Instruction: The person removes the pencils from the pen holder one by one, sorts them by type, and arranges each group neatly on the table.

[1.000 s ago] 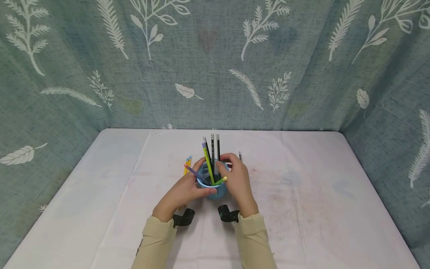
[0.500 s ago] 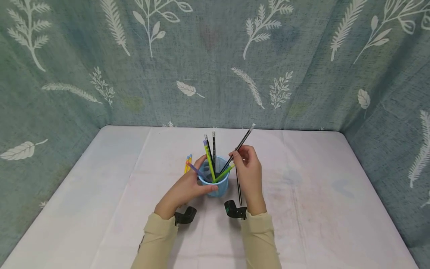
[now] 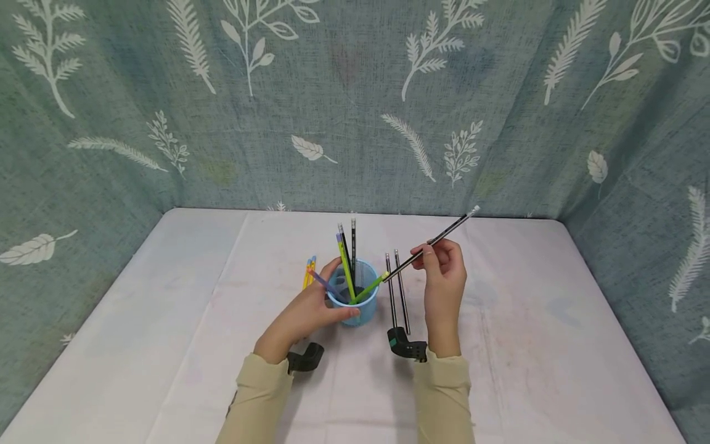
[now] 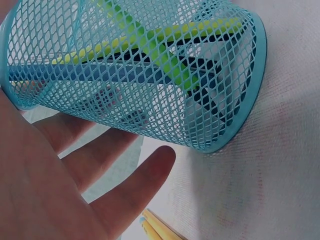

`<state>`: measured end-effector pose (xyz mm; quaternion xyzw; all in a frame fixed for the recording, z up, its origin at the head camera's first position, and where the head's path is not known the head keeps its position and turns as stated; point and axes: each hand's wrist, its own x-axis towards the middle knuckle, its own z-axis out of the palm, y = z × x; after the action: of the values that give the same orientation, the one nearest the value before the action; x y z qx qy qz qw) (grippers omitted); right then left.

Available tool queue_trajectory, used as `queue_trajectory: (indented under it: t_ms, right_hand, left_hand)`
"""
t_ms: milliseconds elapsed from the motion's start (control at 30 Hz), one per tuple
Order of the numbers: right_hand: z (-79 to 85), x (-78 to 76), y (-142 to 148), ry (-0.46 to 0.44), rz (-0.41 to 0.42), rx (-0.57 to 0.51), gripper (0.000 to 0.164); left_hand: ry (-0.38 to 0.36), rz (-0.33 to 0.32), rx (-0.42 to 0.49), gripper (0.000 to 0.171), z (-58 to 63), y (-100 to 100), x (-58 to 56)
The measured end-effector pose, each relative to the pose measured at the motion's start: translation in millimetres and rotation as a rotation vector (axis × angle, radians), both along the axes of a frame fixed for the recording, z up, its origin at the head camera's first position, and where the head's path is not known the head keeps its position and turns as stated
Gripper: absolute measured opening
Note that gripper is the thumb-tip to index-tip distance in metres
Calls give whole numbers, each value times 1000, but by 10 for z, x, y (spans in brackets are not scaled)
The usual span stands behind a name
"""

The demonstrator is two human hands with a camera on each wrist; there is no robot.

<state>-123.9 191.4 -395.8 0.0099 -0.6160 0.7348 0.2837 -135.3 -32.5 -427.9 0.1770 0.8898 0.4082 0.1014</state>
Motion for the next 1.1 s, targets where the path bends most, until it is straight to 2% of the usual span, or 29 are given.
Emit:
queue_trajectory:
  t_ms: [267, 367, 400, 433, 467, 500, 533, 733, 900, 1100]
  right_hand:
    - [-79, -26, 112, -73, -43, 37, 22]
    - [-188, -66, 178, -100, -38, 54, 24]
    - [-285, -109, 233, -95, -19, 49, 24]
    - [-300, -110, 248, -122, -19, 65, 25]
    - [-408, -155, 301, -123, -11, 79, 27]
    - [-431, -160, 317, -138, -5, 90, 27]
    - [-536, -208, 363, -138, 0, 115, 28]
    - [-1042, -442, 505, -217, -48, 337, 35]
    - [-1106, -449, 483, -313, -57, 444, 37]
    - [-1108, -440, 434, -368, -43, 515, 37]
  left_hand:
    - [7, 2, 16, 101, -2, -5, 3]
    - [8, -2, 19, 100, 0, -1, 5]
    - [7, -5, 20, 100, -2, 1, 5]
    - [4, -8, 17, 100, -2, 4, 8]
    - [3, -10, 19, 100, -6, 6, 8]
    - [3, -12, 19, 100, -11, 8, 9]
    - [4, -13, 22, 100, -15, 9, 10]
    - [15, -17, 33, 100, -25, 0, 16]
    - [13, -13, 35, 99, -31, -16, 10]
    - [13, -6, 35, 100, -42, -40, 6]
